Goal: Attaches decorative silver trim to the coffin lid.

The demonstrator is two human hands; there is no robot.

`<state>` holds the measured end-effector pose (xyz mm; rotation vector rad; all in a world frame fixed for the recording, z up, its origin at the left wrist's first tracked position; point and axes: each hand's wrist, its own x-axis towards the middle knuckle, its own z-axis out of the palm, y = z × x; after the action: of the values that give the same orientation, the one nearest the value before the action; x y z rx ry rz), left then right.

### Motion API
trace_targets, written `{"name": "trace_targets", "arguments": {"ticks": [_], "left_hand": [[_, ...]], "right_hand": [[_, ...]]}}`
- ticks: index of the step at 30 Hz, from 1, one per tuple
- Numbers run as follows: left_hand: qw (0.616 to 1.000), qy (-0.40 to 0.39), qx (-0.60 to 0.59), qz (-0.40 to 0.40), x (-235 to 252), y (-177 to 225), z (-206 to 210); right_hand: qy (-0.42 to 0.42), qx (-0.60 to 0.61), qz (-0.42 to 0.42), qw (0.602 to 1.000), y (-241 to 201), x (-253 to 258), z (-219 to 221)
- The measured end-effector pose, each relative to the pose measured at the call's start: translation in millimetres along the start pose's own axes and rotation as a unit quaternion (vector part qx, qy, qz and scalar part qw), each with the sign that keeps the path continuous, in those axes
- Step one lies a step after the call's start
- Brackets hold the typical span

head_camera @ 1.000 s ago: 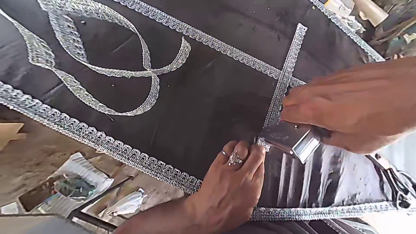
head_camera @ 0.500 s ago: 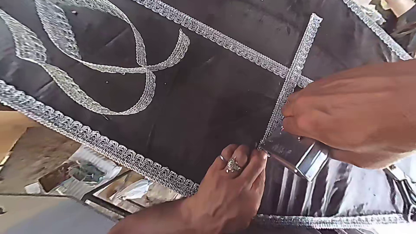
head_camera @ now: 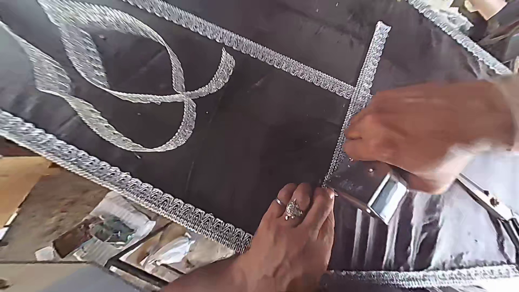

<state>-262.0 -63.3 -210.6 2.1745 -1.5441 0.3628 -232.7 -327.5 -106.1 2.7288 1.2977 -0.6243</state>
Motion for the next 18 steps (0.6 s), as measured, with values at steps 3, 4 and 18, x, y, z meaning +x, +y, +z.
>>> {"name": "trace_targets", "arguments": {"ticks": [3, 4, 18], "left_hand": [[1.000, 0.010, 0.011, 0.001, 0.1, 2.9, 2.0], [1.000, 0.015, 0.015, 0.001, 0.1, 3.8, 3.2], [1.000, 0.022, 0.018, -0.001, -2.8, 4.3, 5.7]], "right_hand": [[0.006, 0.003, 0.005, 1.000, -1.3, 0.0, -1.2], [0.007, 0.007, 0.005, 1.000, -1.3, -0.2, -1.7], [-0.032, -0.005, 0.021, 0.999, -4.2, -5.1, -6.8]]}}
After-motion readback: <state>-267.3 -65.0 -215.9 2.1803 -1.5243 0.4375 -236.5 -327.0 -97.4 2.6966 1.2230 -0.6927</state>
